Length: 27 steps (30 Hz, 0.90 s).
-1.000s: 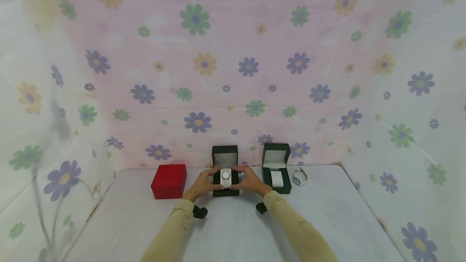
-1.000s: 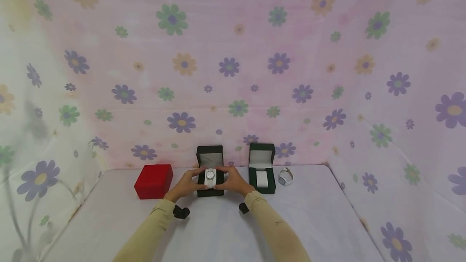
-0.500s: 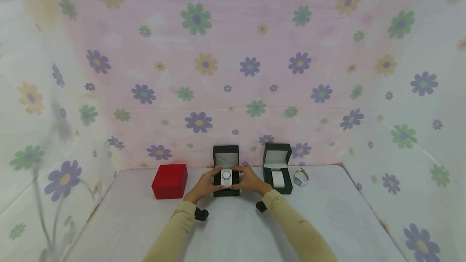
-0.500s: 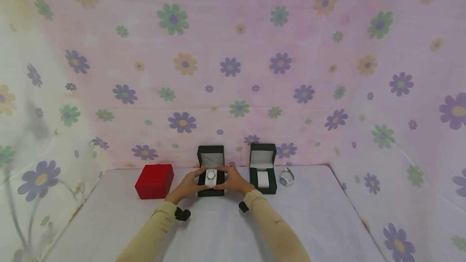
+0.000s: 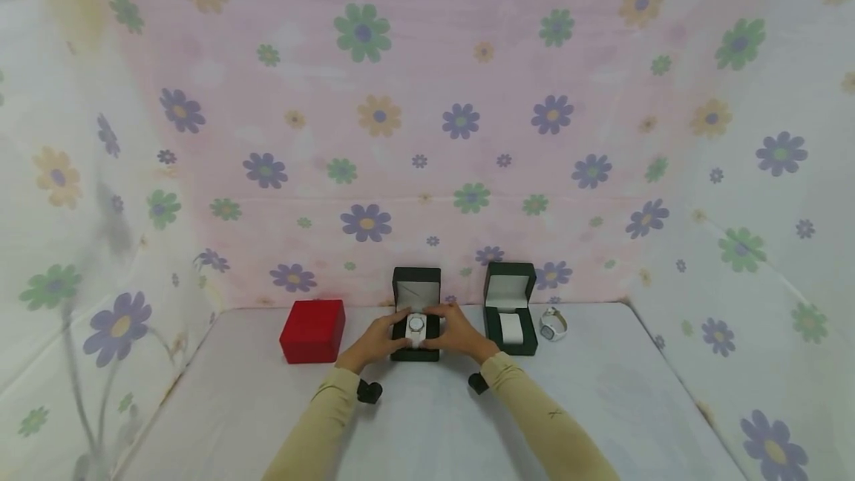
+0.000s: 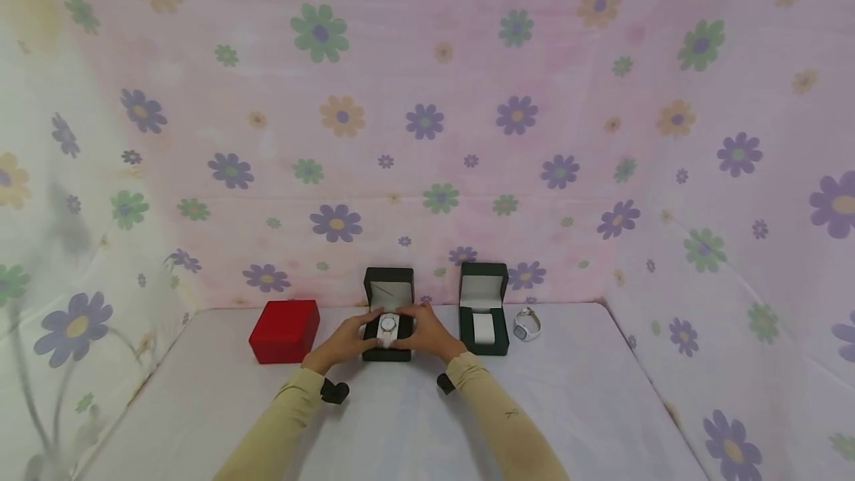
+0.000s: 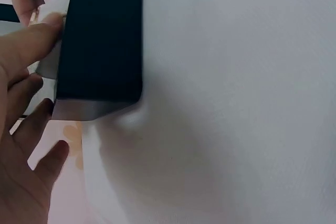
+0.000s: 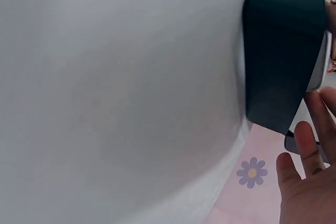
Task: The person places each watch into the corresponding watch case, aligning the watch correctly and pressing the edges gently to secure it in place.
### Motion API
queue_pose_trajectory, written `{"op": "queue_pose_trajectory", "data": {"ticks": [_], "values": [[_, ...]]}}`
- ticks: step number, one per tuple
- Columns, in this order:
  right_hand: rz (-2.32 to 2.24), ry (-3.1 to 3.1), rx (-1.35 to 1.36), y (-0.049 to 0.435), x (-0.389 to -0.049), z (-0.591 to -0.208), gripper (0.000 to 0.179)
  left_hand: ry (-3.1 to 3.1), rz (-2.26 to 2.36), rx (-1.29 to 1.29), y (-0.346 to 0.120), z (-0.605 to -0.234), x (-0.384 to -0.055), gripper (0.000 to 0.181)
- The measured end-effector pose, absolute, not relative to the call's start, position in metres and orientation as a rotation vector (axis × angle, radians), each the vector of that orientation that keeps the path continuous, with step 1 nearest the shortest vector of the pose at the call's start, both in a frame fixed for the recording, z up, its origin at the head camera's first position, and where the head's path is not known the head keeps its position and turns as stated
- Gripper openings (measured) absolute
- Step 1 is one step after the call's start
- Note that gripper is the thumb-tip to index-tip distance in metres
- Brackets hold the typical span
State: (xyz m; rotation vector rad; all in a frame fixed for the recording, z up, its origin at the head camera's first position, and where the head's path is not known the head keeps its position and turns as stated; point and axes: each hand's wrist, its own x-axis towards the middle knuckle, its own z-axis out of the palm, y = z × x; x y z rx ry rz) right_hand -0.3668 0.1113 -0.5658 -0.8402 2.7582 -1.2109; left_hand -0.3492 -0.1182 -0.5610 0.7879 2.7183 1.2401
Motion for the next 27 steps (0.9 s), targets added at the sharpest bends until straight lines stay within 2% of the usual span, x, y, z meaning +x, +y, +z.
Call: {"op": "queue_pose_trajectory", "data": {"ticks": [6,13,27], "values": [[-1.232,2.754,-0.904,0.1090,-0.3645,-0.5619,0.058,2.722,1.231,0.767,-0.1145,-0.5607,-0.3454,0.060],[-1.178,2.766,-0.872,0.1065,-0.3631,-0.5653,0.058,2.760,1.223,0.721,-0.1138,-0.5629,-0.3416,0.057],[-1.202,2.803,-0.923,0.1104,-0.3577,-0.5603,0.059,2.832,1.384,0.786,-0.1159,-0.5685,-0.3391,0.051]]}}
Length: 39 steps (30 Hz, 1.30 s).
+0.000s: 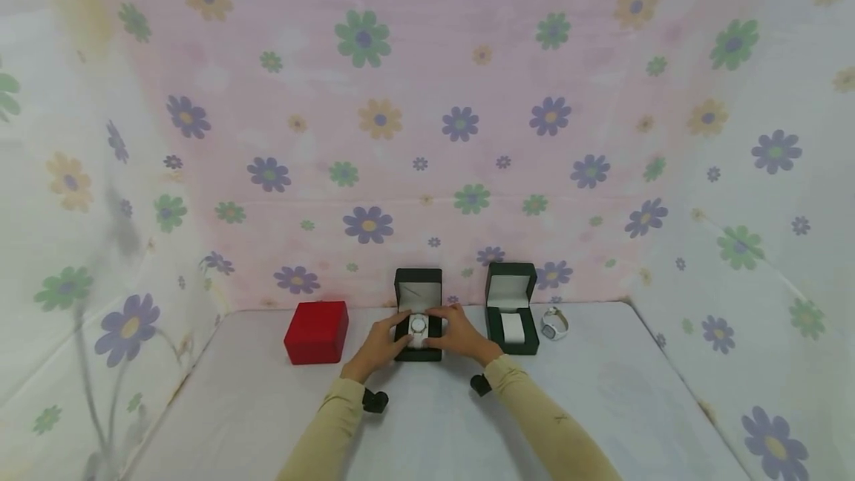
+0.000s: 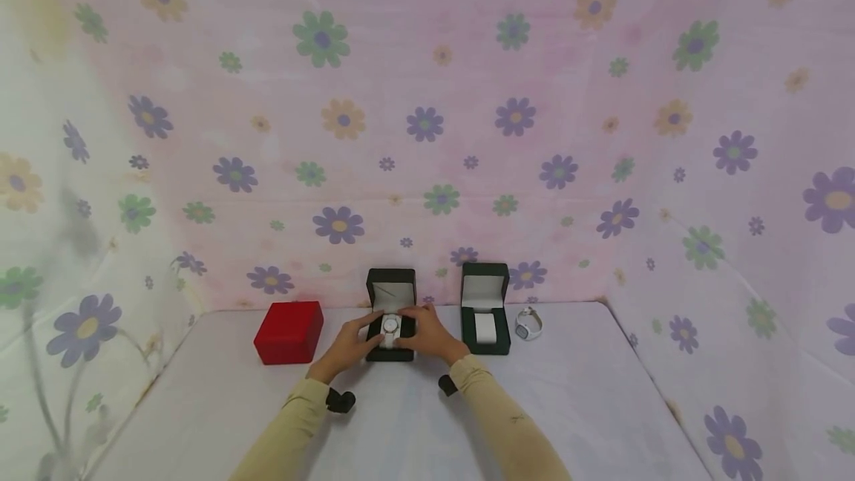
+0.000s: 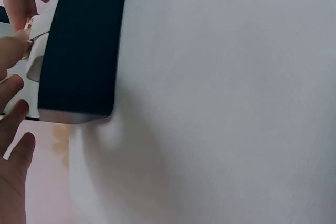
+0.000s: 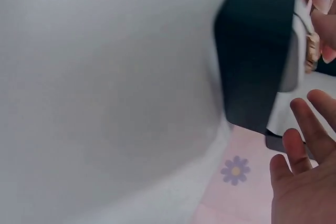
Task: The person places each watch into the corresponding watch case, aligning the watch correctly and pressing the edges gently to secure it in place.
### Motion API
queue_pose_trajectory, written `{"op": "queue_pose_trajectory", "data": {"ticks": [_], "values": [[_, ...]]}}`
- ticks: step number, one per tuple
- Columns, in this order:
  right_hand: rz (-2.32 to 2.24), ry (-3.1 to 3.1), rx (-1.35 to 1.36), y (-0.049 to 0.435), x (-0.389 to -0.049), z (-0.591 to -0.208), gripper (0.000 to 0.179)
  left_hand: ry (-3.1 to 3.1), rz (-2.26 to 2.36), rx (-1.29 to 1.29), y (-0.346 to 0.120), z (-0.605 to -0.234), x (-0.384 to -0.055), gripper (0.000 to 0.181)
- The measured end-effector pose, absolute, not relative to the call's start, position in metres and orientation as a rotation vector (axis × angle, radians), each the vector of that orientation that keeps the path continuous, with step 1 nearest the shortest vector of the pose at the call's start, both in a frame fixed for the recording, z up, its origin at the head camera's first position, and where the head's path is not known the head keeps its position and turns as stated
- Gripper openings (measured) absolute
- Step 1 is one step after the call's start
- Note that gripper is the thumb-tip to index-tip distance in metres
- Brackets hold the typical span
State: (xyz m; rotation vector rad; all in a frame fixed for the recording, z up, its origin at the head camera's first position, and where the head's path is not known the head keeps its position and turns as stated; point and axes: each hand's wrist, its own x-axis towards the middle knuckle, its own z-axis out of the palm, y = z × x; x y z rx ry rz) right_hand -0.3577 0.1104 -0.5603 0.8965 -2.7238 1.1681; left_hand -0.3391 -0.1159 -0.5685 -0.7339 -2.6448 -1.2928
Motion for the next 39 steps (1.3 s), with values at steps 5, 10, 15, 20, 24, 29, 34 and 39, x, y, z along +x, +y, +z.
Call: {"op": "queue_pose_trajectory", "data": {"ticks": [5,10,15,20,24,29,34,39], "values": [[1.266,-2.558,0.864,0.121,-0.356,-0.555,0.045,-2.520,-1.386,-0.708,-0.123,-0.569,-0.339,0.040],[1.483,-2.375,0.720,0.135,-0.348,-0.539,0.030,-2.359,-1.447,-0.672,-0.129,-0.557,-0.337,0.031],[1.587,-2.227,0.617,0.142,-0.349,-0.522,0.023,-2.219,-1.494,-0.650,-0.131,-0.535,-0.339,0.029],[1.528,-2.273,0.596,0.138,-0.355,-0.506,0.027,-2.064,-1.531,-0.656,-0.124,-0.518,-0.353,0.025],[1.431,-2.394,0.586,0.131,-0.362,-0.497,0.034,-2.070,-1.538,-0.615,-0.117,-0.506,-0.365,0.026],[1.391,-2.463,0.551,0.122,-0.371,-0.490,0.039,-2.162,-1.579,-0.551,-0.109,-0.497,-0.378,0.034],[1.391,-2.492,0.580,0.113,-0.381,-0.488,0.037,-2.259,-1.604,-0.483,-0.105,-0.505,-0.391,0.039],[1.403,-2.486,0.559,0.104,-0.389,-0.486,0.035,-2.268,-1.632,-0.452,-0.102,-0.509,-0.393,0.039]]}}
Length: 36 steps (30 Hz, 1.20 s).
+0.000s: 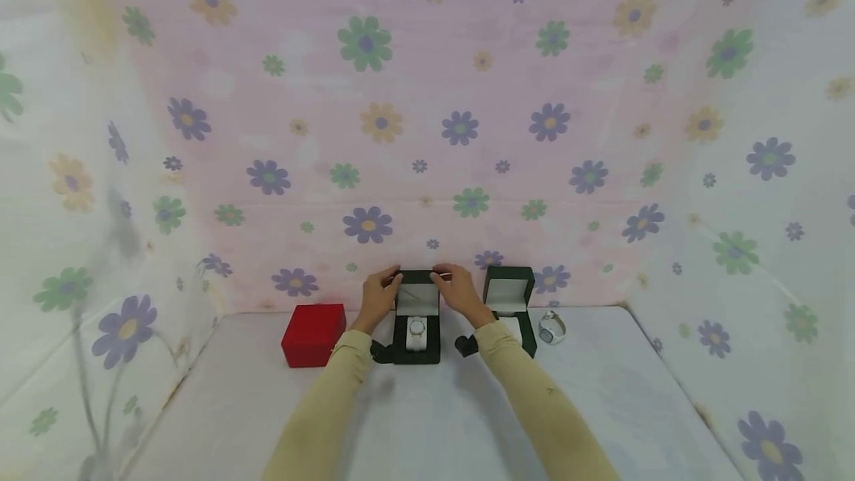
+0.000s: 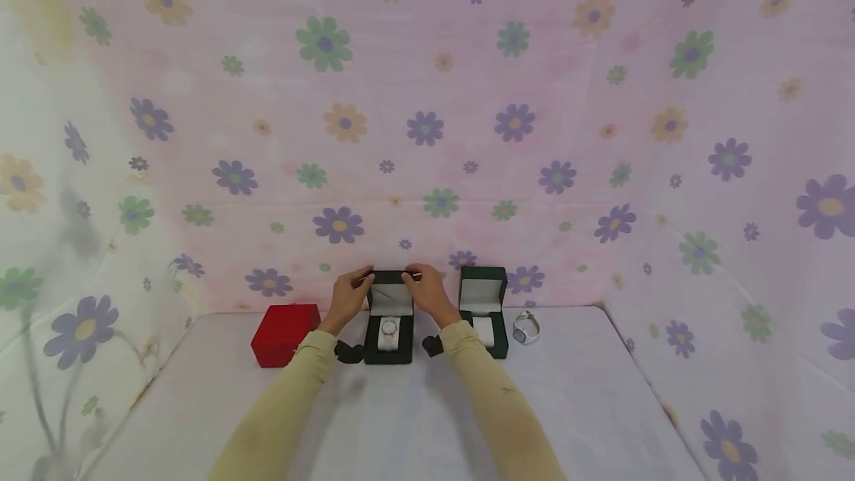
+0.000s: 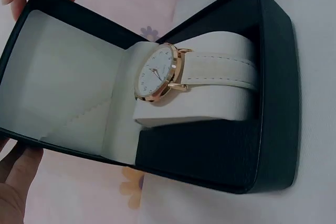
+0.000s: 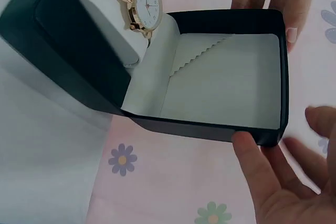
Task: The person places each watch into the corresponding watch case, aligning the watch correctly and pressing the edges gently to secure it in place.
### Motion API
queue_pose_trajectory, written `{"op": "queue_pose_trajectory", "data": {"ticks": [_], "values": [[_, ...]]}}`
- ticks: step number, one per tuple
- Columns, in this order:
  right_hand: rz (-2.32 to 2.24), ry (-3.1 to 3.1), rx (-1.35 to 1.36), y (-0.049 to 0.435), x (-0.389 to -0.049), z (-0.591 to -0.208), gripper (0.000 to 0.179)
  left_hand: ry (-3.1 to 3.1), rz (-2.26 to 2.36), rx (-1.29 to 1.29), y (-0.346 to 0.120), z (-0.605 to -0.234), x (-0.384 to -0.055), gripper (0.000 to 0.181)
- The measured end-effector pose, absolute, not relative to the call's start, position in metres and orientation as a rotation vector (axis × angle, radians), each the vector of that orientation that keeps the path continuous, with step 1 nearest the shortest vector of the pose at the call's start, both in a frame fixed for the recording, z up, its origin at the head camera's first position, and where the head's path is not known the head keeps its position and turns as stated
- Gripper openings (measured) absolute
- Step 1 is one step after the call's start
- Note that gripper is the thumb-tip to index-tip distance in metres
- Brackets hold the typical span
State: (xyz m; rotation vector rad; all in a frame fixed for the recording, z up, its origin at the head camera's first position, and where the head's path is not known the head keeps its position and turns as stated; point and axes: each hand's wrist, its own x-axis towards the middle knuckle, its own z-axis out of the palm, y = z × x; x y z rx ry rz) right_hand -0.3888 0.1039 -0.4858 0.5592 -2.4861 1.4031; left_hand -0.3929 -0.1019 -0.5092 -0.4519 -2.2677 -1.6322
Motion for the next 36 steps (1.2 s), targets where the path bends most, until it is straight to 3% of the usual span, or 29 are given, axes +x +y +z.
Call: {"op": "queue_pose_trajectory", "data": {"ticks": [17,36], "values": [[1.513,-2.739,0.581,0.111,-0.388,-0.472,0.032,-2.397,-1.690,-0.392,-0.109,-0.504,-0.381,0.041],[1.439,-2.545,0.667,0.112,-0.362,-0.501,0.033,-2.280,-1.736,-0.499,-0.116,-0.521,-0.356,0.040]]}}
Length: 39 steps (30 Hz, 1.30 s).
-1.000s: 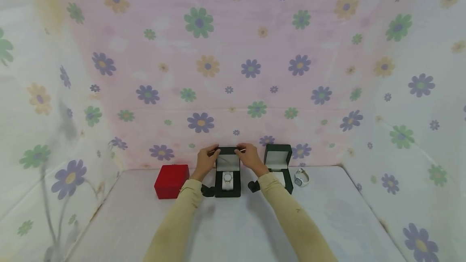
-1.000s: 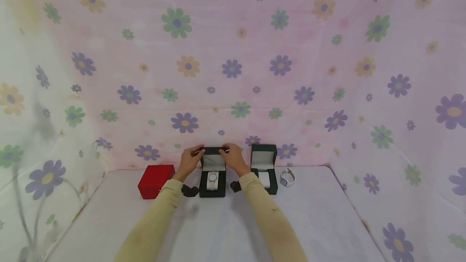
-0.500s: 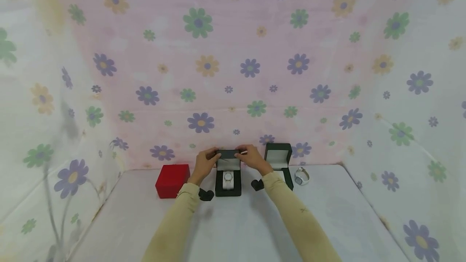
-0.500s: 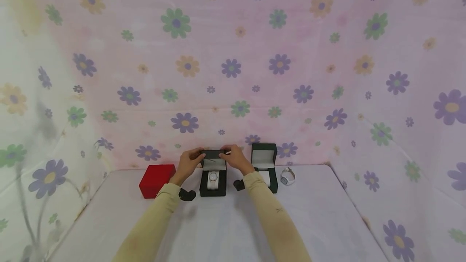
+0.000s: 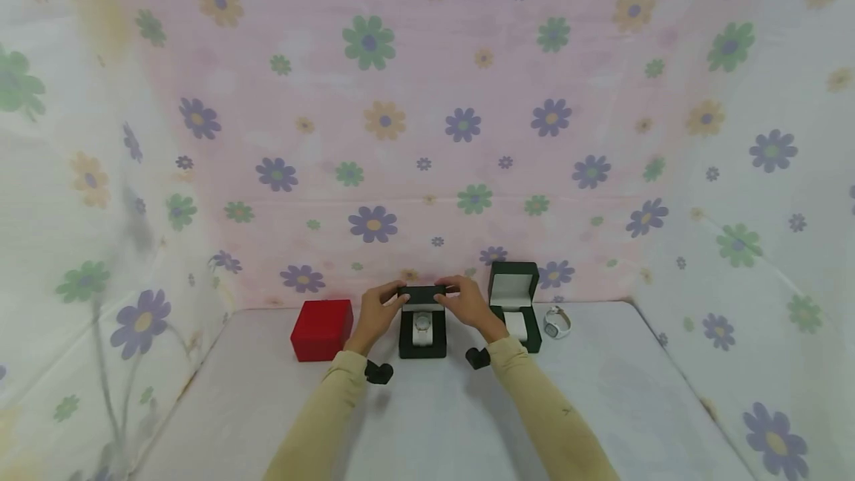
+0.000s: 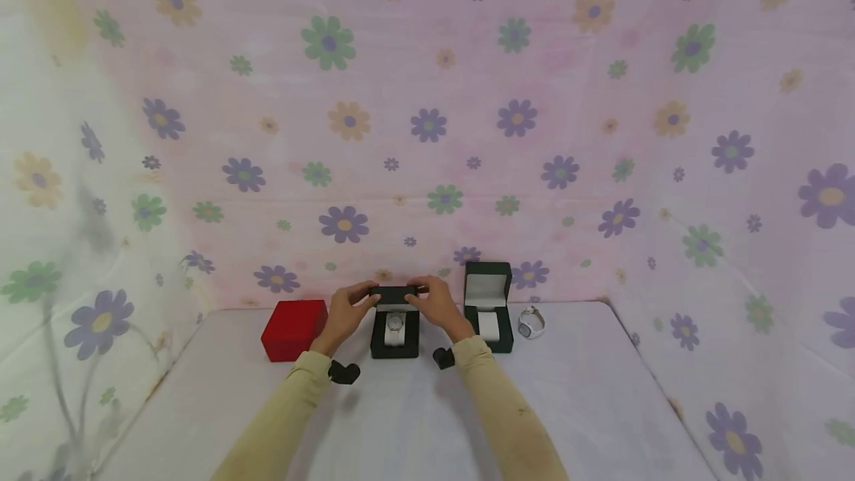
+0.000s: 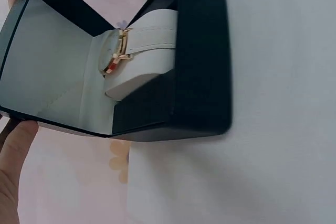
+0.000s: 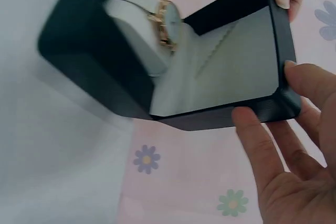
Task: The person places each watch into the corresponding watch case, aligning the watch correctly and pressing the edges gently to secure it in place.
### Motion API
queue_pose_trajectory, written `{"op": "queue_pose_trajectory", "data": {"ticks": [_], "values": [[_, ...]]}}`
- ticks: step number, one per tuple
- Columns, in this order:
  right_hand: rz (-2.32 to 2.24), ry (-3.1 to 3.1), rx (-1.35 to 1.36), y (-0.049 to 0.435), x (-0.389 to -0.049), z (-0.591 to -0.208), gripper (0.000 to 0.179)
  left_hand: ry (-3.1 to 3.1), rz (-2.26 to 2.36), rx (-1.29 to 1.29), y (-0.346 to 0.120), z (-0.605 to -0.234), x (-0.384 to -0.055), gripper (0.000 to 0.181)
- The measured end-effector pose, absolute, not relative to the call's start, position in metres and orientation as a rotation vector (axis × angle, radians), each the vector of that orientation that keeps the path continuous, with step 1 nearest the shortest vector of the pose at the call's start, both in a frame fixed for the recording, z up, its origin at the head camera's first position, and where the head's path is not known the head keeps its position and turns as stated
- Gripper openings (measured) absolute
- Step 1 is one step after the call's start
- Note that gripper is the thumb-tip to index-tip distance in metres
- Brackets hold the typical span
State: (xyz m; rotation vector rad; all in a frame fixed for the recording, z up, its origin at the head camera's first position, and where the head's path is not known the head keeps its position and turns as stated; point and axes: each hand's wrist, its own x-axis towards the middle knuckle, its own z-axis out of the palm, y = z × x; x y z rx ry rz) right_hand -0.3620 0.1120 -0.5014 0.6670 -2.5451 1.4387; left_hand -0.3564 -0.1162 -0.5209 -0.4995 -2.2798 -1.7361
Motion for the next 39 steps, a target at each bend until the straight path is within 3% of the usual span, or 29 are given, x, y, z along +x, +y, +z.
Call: {"op": "queue_pose_trajectory", "data": {"ticks": [16,39], "values": [[1.272,-2.525,0.772,0.106,-0.326,-0.559,0.025,-2.360,-1.331,-0.694,-0.118,-0.573,-0.314,0.036],[1.333,-2.506,0.723,0.104,-0.315,-0.564,0.027,-2.266,-1.302,-0.666,-0.113,-0.577,-0.301,0.032]]}}
